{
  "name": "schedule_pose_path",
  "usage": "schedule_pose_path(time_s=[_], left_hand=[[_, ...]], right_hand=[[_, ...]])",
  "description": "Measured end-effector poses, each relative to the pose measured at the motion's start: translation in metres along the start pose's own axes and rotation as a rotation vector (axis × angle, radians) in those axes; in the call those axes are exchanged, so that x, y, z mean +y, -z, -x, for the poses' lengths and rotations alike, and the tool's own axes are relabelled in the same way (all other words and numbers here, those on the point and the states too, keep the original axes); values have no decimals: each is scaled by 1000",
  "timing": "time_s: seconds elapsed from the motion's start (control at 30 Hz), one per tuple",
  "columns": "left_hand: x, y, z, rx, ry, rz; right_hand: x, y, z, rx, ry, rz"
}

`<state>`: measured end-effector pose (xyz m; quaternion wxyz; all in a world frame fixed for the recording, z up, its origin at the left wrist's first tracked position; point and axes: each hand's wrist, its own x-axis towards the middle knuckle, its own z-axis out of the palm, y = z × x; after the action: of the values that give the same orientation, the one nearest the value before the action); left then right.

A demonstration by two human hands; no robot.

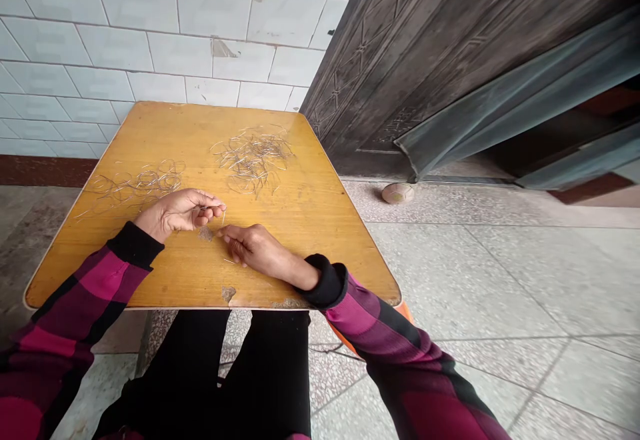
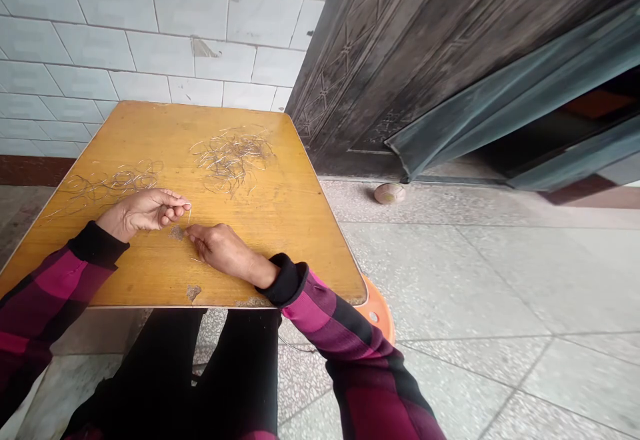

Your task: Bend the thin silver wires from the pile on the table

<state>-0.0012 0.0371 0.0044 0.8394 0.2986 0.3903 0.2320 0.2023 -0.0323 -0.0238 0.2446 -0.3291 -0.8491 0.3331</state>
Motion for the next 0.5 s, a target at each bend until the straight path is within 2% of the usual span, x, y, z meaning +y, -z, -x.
schedule_pose_path(time_s=[0.27, 0.5], left_hand=[[-2, 6, -4, -52, 39, 23], [-6, -3, -4, -57, 74, -60]], right_hand=[[2, 1, -1, -27, 40, 83], [2, 7, 0, -126, 107, 214]])
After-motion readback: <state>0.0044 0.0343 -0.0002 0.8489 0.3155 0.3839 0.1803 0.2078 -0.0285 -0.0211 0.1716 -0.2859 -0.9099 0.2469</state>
